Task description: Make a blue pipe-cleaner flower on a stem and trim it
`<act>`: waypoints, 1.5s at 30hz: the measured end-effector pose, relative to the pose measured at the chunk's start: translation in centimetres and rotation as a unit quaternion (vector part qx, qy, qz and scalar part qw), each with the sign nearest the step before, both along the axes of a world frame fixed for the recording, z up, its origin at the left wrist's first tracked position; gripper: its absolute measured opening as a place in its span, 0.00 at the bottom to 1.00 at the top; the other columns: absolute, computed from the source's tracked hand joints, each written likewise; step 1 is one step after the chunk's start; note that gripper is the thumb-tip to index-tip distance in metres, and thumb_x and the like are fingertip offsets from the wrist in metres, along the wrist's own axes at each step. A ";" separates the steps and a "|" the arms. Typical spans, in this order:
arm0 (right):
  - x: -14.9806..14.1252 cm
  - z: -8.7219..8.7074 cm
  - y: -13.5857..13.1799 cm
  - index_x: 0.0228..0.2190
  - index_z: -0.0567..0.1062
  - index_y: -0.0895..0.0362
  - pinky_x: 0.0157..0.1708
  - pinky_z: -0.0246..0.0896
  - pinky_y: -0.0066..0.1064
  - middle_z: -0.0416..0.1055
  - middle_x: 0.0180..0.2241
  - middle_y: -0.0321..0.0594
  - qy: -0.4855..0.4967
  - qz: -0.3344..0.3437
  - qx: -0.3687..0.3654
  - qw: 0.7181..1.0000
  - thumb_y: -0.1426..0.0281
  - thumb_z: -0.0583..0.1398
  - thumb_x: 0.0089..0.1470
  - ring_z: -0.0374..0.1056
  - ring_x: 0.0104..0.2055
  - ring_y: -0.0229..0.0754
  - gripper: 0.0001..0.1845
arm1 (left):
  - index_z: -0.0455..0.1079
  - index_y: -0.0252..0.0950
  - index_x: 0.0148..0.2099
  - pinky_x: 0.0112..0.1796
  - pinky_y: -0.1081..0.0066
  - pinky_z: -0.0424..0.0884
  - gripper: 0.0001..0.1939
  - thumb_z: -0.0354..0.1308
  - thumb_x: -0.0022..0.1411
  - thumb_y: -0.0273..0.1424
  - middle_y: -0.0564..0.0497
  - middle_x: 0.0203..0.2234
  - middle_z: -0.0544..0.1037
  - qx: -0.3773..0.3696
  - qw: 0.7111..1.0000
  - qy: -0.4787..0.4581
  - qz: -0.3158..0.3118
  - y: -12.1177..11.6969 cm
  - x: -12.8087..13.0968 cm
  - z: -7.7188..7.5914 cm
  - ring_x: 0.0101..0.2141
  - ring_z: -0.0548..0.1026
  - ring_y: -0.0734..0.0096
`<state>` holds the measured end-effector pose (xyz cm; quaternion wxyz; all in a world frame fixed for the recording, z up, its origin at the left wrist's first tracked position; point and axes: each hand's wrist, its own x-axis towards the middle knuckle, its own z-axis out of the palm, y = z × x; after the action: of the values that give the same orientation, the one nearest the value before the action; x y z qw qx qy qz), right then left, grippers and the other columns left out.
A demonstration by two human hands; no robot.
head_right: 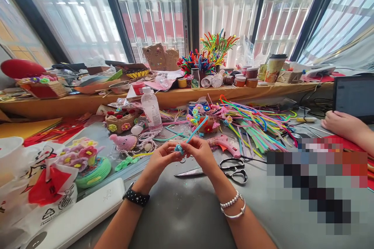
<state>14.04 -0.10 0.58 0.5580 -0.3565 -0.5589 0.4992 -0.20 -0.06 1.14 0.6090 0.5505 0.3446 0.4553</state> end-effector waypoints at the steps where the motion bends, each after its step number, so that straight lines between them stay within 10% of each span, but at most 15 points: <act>1: 0.0 0.0 0.0 0.22 0.70 0.60 0.21 0.54 0.24 0.65 0.18 0.33 0.008 0.004 -0.001 1.000 0.64 0.59 0.42 0.59 0.20 0.32 0.11 | 0.67 0.32 0.33 0.31 0.70 0.68 0.11 0.60 0.44 0.30 0.51 0.24 0.74 -0.008 1.000 -0.009 0.005 -0.1 0.0 0.1 0.27 0.72 0.73; 13: -0.2 -0.1 0.0 0.19 0.68 0.61 0.21 0.49 0.24 0.60 0.16 0.31 0.015 -0.011 -0.047 0.999 0.63 0.59 0.43 0.54 0.19 0.31 0.13 | 0.68 0.34 0.31 0.31 0.73 0.68 0.09 0.61 0.44 0.27 0.54 0.24 0.73 -0.022 0.997 -0.069 -0.003 0.7 0.0 -0.2 0.28 0.70 0.76; 25: -1.1 0.2 -0.3 0.20 0.69 0.62 0.20 0.44 0.24 0.62 0.17 0.32 0.176 0.132 -0.148 0.964 0.66 0.60 0.44 0.53 0.18 0.29 0.11 | 0.68 0.34 0.28 0.28 0.73 0.65 0.05 0.61 0.45 0.26 0.52 0.21 0.76 -0.067 0.988 -0.116 -0.073 0.3 -0.3 0.3 0.25 0.73 0.71; 45: -2.1 -0.6 0.5 0.20 0.67 0.61 0.19 0.50 0.24 0.61 0.17 0.32 0.119 0.069 -0.131 0.982 0.63 0.59 0.44 0.55 0.19 0.31 0.13 | 0.71 0.31 0.22 0.22 0.77 0.63 0.04 0.63 0.42 0.28 0.50 0.18 0.76 -0.152 0.986 -0.060 -0.020 1.1 -1.2 -0.1 0.23 0.73 0.71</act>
<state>11.91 0.44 -0.01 0.5333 -0.3255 -0.4413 0.6441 -1.39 1.07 1.01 0.7140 0.4299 0.3615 0.4180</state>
